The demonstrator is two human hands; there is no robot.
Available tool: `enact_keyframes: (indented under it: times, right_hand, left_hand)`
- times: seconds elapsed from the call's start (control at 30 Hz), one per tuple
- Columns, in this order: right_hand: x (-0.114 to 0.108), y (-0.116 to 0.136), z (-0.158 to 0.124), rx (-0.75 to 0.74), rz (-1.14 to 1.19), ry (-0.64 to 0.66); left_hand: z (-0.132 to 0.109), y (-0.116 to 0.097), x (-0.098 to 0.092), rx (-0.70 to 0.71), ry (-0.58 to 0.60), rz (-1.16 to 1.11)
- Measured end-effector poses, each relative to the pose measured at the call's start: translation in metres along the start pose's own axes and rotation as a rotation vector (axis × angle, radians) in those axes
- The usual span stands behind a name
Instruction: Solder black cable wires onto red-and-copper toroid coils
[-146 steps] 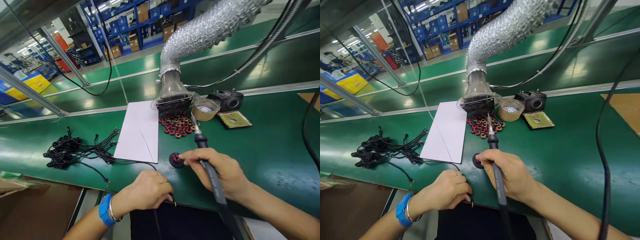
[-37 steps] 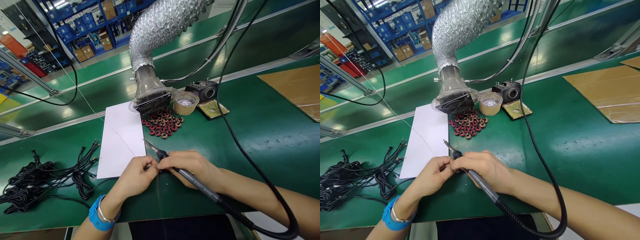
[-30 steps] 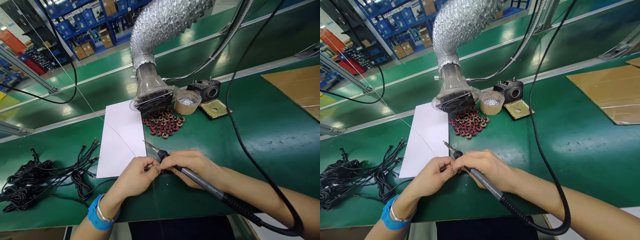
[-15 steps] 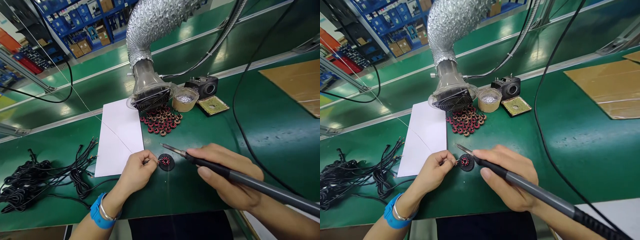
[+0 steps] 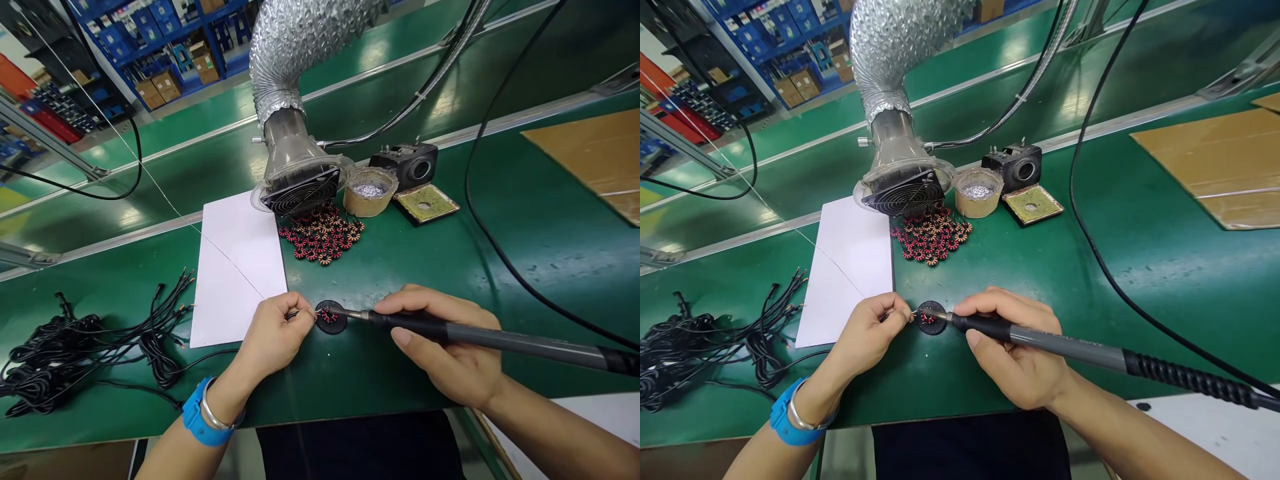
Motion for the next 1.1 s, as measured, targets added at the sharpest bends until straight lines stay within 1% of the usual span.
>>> enact_keyframes:
  times: [0.33,0.43,0.67,0.9,1.1]
  right_hand:
    - [0.004,-0.003,-0.002,0.002,0.024,0.020]
    - [0.005,-0.002,-0.002,-0.018,0.035,0.042]
    - [0.007,0.007,0.001,-0.091,0.081,0.040]
    - [0.010,0.016,-0.002,-0.172,0.053,0.050]
    - [0.010,0.017,-0.004,-0.188,0.064,0.059]
  left_hand:
    - [0.000,-0.001,0.000,-0.003,-0.001,0.002]
    - [0.000,-0.001,0.000,-0.013,0.001,0.004]
    - [0.000,-0.001,0.001,-0.010,0.010,0.023]
    - [0.000,-0.003,0.000,0.006,0.016,0.031]
    - [0.000,-0.003,0.001,0.001,0.018,0.028]
Point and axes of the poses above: each hand's wrist, its own z-axis towards the middle knuckle, its own x-axis out of the palm, y = z × x, the point moved 5 cm from there along z, towards the middle knuckle, and after that the axes turned 3 degrees about -x, right-handed, at the moved point
